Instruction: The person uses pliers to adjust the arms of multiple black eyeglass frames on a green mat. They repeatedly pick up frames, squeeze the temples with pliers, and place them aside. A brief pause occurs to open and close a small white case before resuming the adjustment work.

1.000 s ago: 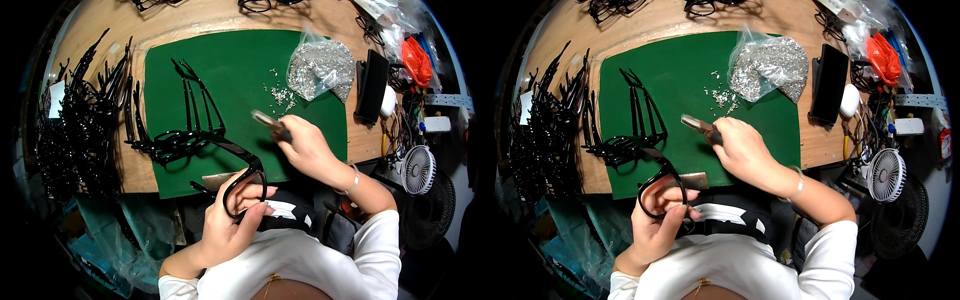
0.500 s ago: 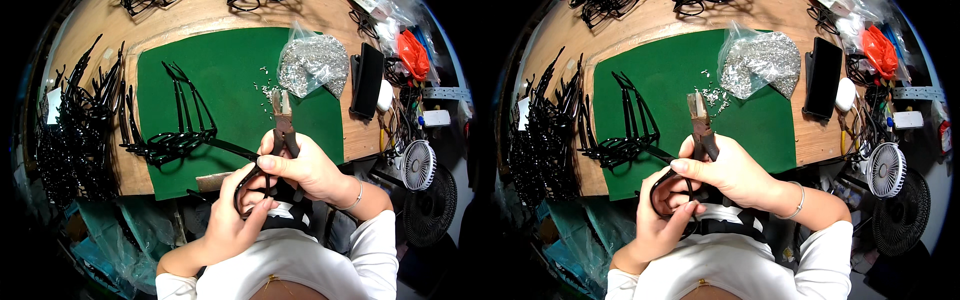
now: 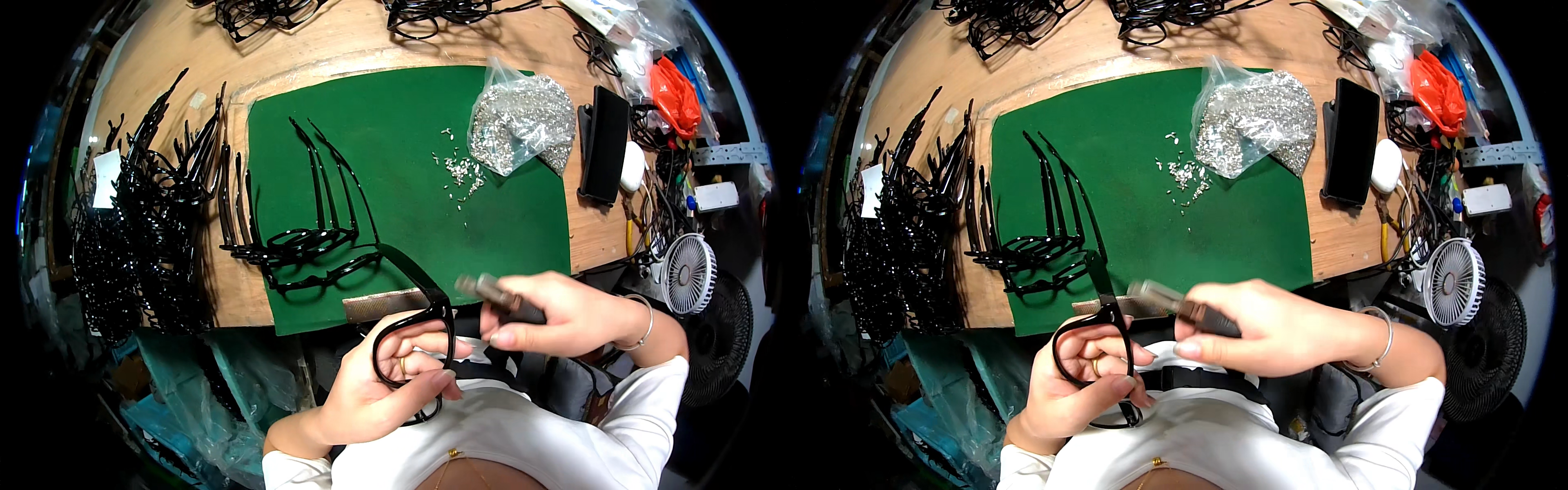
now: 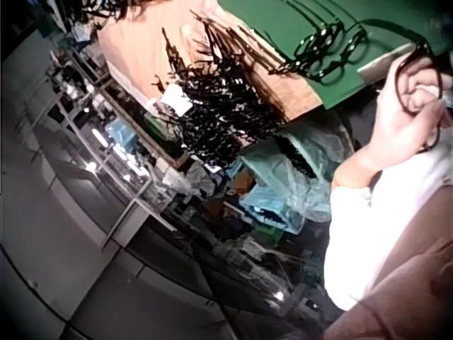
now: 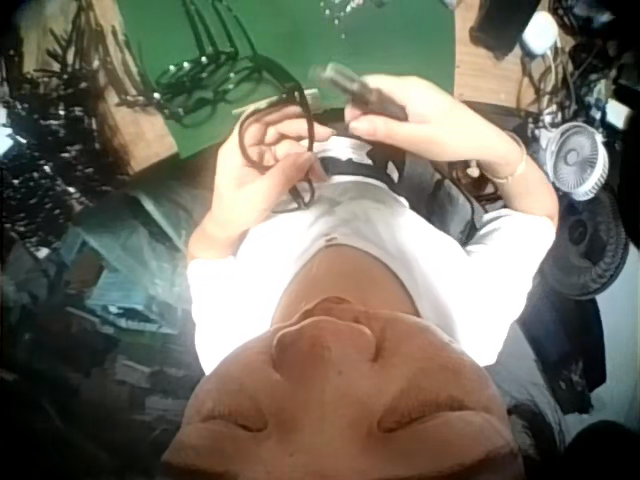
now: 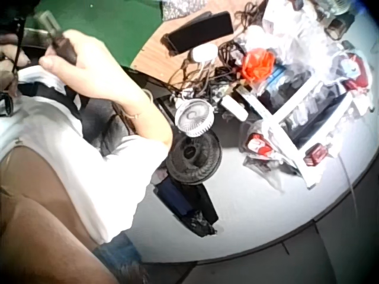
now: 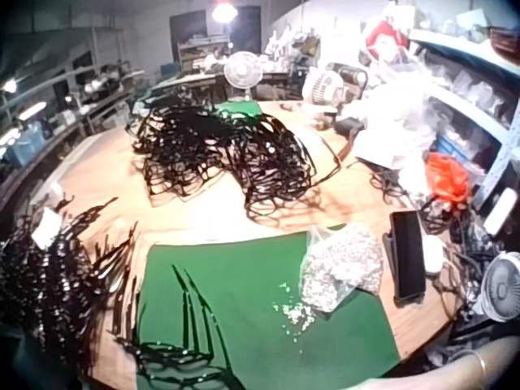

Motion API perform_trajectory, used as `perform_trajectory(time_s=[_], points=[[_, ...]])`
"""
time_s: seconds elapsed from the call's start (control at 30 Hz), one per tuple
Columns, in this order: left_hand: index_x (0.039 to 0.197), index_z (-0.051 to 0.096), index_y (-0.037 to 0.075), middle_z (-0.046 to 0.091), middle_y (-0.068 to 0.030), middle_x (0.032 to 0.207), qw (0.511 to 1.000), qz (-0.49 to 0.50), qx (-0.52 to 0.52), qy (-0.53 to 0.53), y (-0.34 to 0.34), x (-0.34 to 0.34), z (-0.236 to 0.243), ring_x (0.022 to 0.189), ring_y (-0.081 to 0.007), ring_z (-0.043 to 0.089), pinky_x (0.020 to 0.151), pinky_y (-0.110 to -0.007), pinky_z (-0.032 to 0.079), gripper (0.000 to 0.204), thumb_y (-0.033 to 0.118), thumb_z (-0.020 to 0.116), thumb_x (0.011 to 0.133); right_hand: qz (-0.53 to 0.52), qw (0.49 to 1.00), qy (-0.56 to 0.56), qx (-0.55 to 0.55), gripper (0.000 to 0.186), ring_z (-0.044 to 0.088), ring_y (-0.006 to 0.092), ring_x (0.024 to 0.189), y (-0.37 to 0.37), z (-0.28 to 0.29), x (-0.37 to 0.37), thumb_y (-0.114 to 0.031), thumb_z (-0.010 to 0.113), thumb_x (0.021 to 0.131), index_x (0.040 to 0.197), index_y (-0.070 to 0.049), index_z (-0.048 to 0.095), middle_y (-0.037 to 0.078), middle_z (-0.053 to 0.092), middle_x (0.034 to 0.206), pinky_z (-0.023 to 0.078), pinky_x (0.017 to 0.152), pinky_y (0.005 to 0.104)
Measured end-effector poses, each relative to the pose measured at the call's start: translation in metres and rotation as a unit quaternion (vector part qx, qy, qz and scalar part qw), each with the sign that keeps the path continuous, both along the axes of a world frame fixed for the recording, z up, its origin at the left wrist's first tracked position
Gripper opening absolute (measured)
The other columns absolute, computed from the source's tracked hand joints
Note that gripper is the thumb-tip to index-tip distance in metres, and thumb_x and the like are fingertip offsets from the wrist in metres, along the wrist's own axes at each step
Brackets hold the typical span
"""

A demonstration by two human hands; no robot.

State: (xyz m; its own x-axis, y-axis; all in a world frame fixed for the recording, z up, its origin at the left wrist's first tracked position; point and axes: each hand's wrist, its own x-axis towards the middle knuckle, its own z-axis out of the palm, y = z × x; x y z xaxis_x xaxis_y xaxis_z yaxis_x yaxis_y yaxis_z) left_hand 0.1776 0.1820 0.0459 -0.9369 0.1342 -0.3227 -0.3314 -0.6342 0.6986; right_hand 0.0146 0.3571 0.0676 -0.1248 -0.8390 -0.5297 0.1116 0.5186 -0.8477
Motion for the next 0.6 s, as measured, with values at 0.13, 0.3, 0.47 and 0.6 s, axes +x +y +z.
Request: perform_trajectory(time_s=[0.13,0.3,0.47,0.6], points=[[0.124,0.040,-0.002,0.058,-0.0216,0.105,0.999,0.028,0.005,-0.028,0.006,0.001,0.000,0.078,-0.0239,0.065,0.070,-0.034,0.053,0.046,-0.011,0.053,0.081,0.071,0.997,0.027,0.009,0.036,0.060,0.0284,0.073,0.001,0.003,-0.001,-0.033,0.053,0.090,0.097,0.002,0.053,0.017,0.059,0.079,0.046,0.065,0.0359],[0.120,0.045,-0.001,0.059,-0.0221,0.101,0.998,0.037,-0.006,-0.046,0.010,0.002,0.001,0.075,-0.0265,0.065,0.068,-0.035,0.054,0.044,-0.012,0.055,0.078,0.110,0.991,0.072,-0.007,0.035,0.060,0.0337,0.075,-0.006,0.010,-0.008,-0.032,0.053,0.089,0.096,0.003,0.053,0.021,0.059,0.080,0.046,0.064,0.0390],[0.125,0.034,-0.005,0.055,-0.0205,0.112,0.999,-0.010,-0.033,-0.011,0.010,0.001,-0.002,0.082,-0.0190,0.063,0.073,-0.029,0.049,0.043,-0.009,0.049,0.085,0.136,0.981,0.134,0.028,0.037,0.060,0.0366,0.063,-0.006,0.005,-0.007,-0.031,0.056,0.088,0.088,0.006,0.054,0.020,0.059,0.067,0.047,0.061,0.0424],[0.126,0.032,-0.006,0.055,-0.0203,0.112,0.997,0.001,-0.061,-0.037,0.016,-0.002,-0.003,0.082,-0.0198,0.062,0.075,-0.028,0.049,0.045,-0.007,0.051,0.085,0.128,0.953,0.265,0.077,0.039,0.061,0.0380,0.066,-0.004,-0.003,0.004,-0.034,0.059,0.085,0.089,0.004,0.054,0.022,0.061,0.071,0.049,0.066,0.0437]])
